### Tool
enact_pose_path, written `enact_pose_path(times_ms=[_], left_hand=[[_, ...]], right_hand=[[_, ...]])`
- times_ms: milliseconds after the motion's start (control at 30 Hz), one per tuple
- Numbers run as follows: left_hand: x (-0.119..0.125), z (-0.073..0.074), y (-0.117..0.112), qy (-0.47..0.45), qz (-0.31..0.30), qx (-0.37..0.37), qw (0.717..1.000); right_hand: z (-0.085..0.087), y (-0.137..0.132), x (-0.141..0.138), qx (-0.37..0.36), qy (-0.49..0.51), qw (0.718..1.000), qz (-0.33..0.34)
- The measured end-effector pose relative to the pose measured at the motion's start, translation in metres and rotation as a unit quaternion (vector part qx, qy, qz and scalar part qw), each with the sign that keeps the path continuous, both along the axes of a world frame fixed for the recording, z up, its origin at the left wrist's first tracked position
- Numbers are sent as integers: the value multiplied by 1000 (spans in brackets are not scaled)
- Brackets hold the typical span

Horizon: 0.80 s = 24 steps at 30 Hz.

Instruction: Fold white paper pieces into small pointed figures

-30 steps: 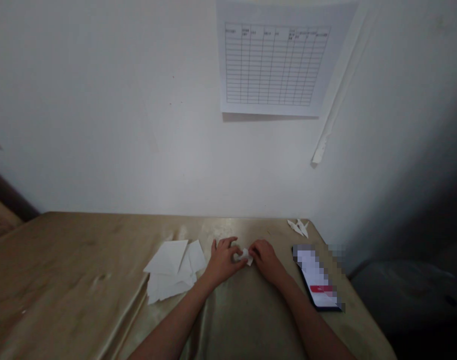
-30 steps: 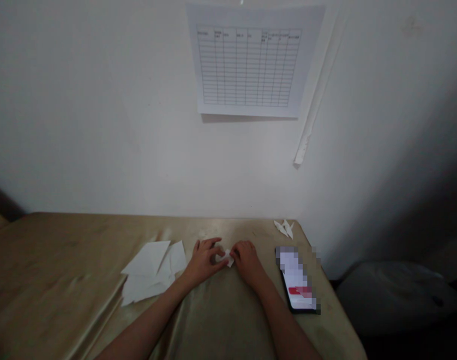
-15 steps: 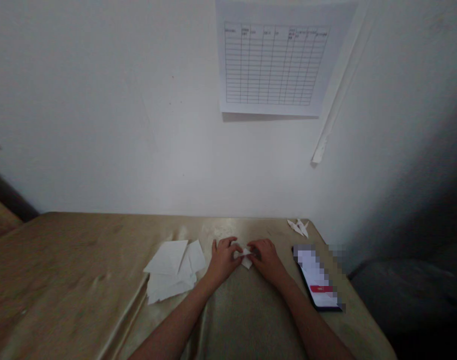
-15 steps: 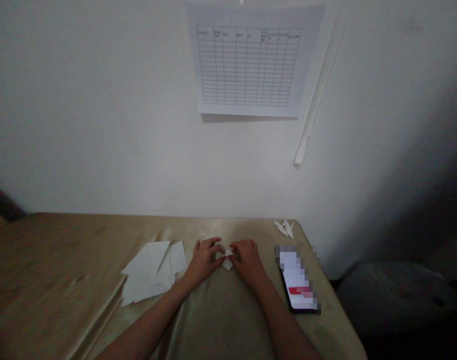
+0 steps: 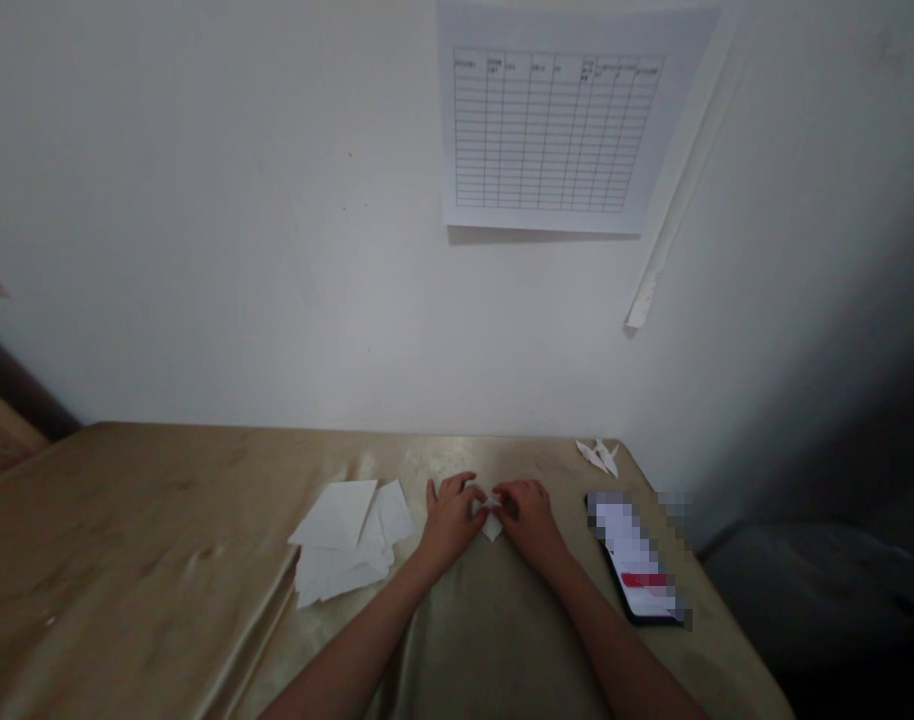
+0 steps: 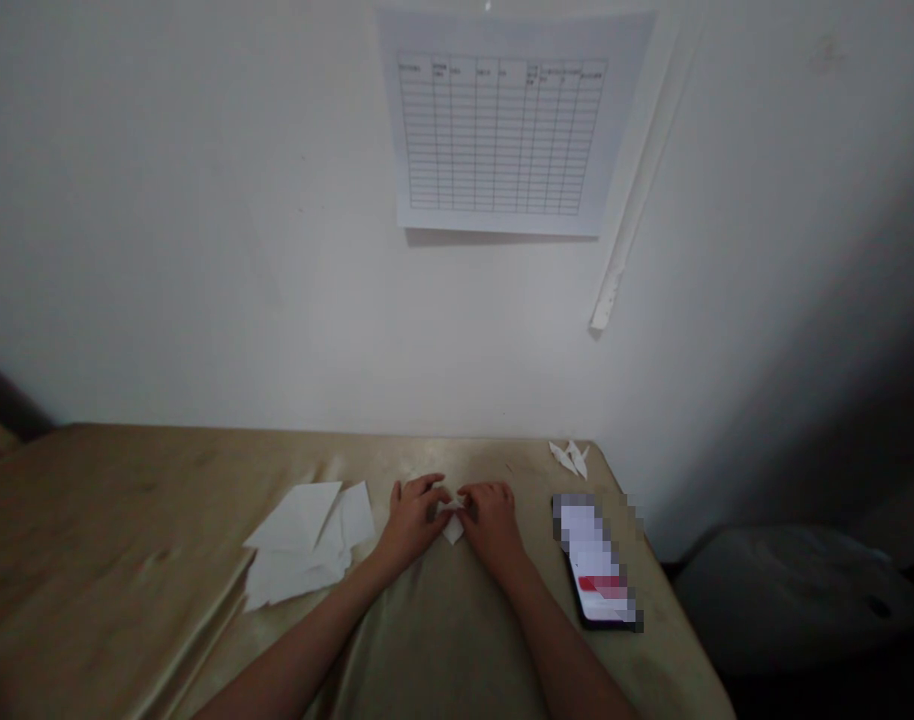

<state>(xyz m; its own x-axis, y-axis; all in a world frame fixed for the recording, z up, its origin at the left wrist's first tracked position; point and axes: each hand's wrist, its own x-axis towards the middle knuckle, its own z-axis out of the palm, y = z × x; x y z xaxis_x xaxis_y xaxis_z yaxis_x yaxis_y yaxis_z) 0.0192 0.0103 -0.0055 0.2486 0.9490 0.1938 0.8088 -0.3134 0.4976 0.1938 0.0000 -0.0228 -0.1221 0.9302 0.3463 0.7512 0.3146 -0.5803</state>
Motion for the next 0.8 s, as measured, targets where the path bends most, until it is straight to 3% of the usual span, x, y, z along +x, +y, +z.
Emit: enact_pose_path(times_ms=[400, 800], left_hand=[[7, -6, 3, 2, 39, 14, 999], [5, -4, 1, 5, 28, 20, 999]], right_hand=[[-2, 4, -11, -30, -32, 997, -67], [-2, 4, -6, -37, -44, 998, -39]])
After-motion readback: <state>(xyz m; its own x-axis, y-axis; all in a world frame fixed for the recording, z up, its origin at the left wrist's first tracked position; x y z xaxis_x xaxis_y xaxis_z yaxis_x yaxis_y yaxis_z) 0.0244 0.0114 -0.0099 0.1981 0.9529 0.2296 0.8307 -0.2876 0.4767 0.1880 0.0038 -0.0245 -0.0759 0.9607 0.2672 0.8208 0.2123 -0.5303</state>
